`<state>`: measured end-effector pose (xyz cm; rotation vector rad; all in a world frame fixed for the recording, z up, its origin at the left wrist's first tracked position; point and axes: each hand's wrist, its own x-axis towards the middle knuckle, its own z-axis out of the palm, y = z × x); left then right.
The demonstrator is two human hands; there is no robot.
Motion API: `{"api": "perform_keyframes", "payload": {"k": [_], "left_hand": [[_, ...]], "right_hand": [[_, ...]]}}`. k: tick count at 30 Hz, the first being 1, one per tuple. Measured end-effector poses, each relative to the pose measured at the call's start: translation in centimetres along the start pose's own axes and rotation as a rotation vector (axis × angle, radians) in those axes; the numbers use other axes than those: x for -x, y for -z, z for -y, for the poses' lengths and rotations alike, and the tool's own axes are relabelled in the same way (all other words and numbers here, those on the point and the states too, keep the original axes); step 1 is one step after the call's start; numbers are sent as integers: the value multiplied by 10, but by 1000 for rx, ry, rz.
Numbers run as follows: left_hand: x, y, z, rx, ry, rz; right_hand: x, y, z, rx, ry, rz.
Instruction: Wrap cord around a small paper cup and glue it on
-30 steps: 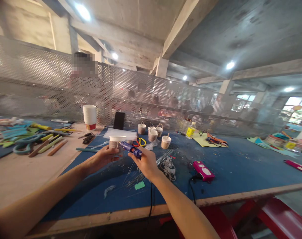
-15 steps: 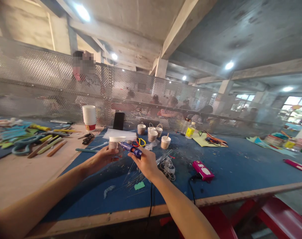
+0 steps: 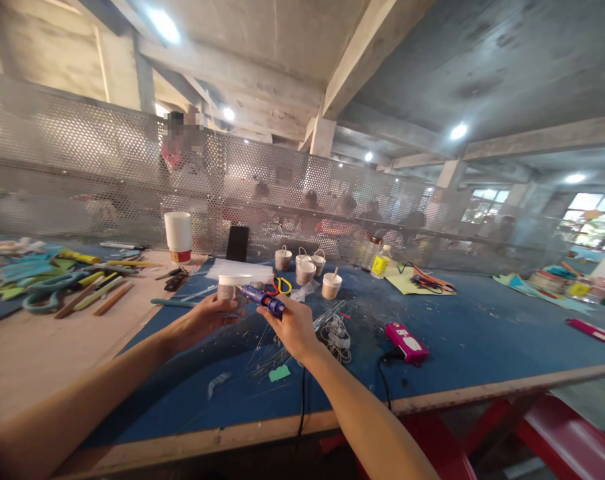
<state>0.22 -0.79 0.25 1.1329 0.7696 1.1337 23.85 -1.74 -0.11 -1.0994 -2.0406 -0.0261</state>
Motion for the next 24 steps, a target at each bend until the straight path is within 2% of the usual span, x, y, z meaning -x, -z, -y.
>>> {"api": "perform_keyframes", "payload": {"k": [7, 16, 24], "left_hand": [[0, 2, 1, 3, 2, 4], [-1, 6, 4, 12, 3, 6], [-2, 7, 4, 14, 8, 9]], "right_hand": [[0, 0, -1, 16, 20, -26], [0, -6, -4, 14, 130, -165], [-1, -4, -4, 31, 133, -168]]}}
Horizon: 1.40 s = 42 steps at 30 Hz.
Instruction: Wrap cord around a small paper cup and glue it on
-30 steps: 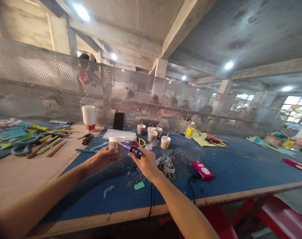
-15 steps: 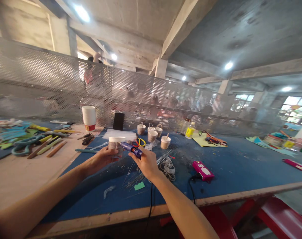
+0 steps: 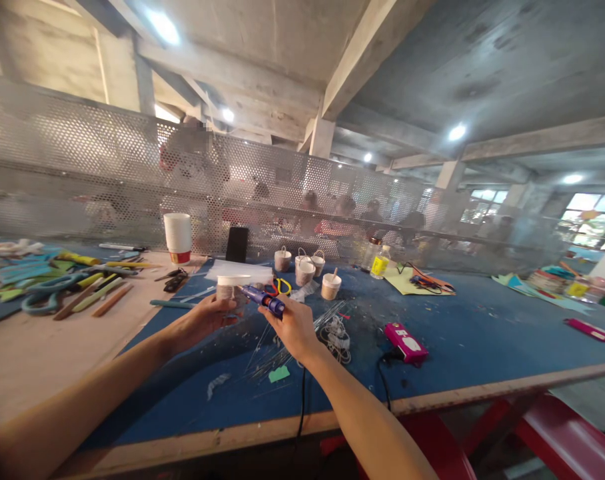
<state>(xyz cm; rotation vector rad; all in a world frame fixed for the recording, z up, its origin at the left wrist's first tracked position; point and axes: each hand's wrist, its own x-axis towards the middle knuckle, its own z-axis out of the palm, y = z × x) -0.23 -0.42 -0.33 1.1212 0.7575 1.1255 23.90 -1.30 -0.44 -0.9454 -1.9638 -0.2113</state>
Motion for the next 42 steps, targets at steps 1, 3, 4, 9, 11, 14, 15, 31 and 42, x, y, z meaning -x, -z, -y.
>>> {"api": "perform_keyframes", "payload": {"k": [1, 3, 4, 9, 11, 14, 15, 31, 42], "left_hand": [[0, 0, 0, -1, 2, -3], [0, 1, 0, -2, 2, -5], [0, 1, 0, -3, 1, -2], [1, -2, -2, -12, -1, -22], [1, -3, -3, -10, 2, -33], [1, -3, -3, -5, 3, -32], [1, -3, -3, -3, 1, -30], [3, -7, -8, 13, 12, -20], [3, -6, -8, -4, 1, -21]], "right_hand": [[0, 0, 0, 2, 0, 0], [0, 0, 0, 8, -1, 0], [0, 0, 0, 11, -1, -2], [0, 1, 0, 22, 6, -8], [0, 2, 0, 23, 8, -12], [-1, 3, 0, 21, 8, -11], [-1, 3, 0, 19, 11, -9], [-2, 4, -2, 27, -3, -1], [-2, 5, -2, 41, 2, -4]]}}
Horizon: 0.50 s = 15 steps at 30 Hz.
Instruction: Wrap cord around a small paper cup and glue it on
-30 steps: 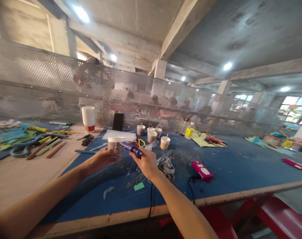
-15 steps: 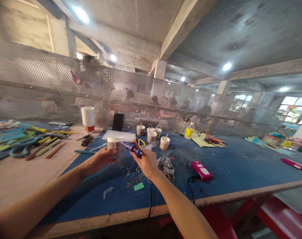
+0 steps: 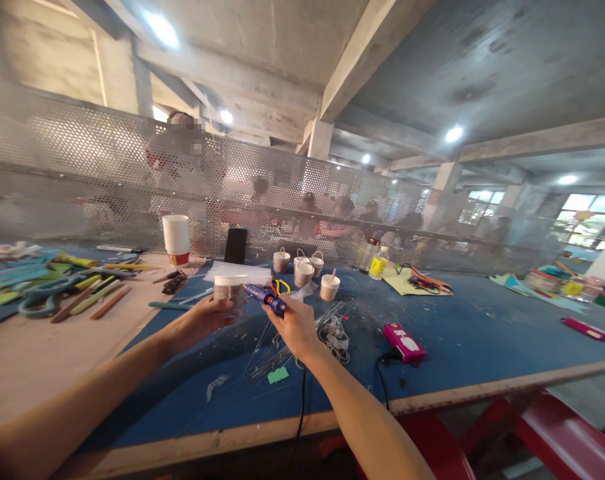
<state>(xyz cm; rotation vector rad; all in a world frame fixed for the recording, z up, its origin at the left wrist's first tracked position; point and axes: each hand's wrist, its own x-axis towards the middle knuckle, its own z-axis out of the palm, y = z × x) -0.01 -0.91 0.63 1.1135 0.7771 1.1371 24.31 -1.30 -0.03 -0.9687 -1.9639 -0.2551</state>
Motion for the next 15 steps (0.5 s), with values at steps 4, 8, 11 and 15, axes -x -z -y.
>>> {"api": "perform_keyframes", "payload": {"k": [4, 8, 11, 15], "left_hand": [[0, 0, -1, 9, 8, 6], [2, -1, -1, 2, 6, 0], [1, 1, 1, -5, -5, 21], [-1, 4, 3, -4, -19, 35]], "right_hand": [[0, 1, 1, 2, -7, 5], [0, 2, 2, -16, -7, 7], [1, 1, 2, -13, 0, 3], [2, 0, 2, 4, 1, 5]]}}
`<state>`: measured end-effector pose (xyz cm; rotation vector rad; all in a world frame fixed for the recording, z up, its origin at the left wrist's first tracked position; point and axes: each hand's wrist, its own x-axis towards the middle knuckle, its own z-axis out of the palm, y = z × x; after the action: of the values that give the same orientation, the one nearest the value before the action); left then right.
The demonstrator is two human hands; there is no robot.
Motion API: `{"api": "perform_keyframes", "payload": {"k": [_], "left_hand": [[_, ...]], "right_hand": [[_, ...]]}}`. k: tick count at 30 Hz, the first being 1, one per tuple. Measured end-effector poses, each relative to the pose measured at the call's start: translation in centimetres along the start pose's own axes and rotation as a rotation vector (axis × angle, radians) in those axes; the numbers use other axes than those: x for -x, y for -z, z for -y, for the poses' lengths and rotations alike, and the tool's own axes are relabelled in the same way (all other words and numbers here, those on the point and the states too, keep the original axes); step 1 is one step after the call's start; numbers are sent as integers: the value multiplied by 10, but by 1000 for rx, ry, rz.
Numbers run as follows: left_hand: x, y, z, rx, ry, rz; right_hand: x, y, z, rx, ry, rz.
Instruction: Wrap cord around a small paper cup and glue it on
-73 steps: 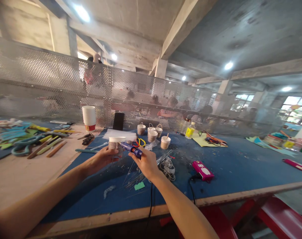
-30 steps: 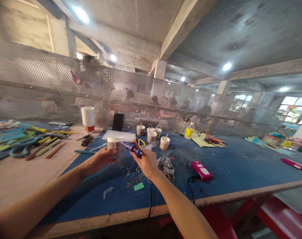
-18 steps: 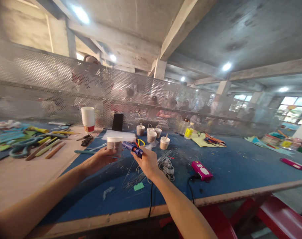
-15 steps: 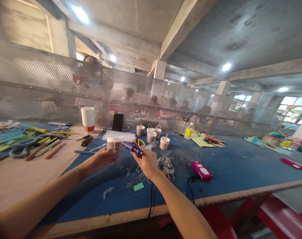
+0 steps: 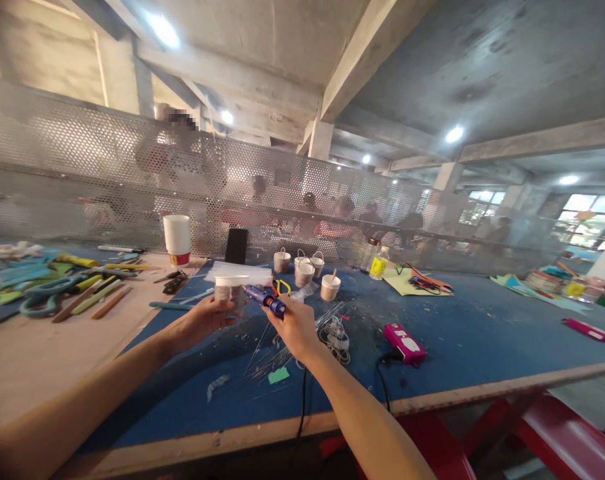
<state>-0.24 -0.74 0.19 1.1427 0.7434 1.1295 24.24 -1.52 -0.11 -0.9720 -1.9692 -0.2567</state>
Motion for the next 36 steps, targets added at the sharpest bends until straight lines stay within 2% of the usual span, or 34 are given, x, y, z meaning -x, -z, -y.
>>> {"api": "perform_keyframes", "payload": {"k": [21, 36], "left_hand": [[-5, 0, 7, -50, -11, -25], [-2, -2, 2, -52, -11, -14]], "right_hand": [[-1, 6, 10, 38, 49, 41], [0, 5, 7, 57, 63, 35]]}}
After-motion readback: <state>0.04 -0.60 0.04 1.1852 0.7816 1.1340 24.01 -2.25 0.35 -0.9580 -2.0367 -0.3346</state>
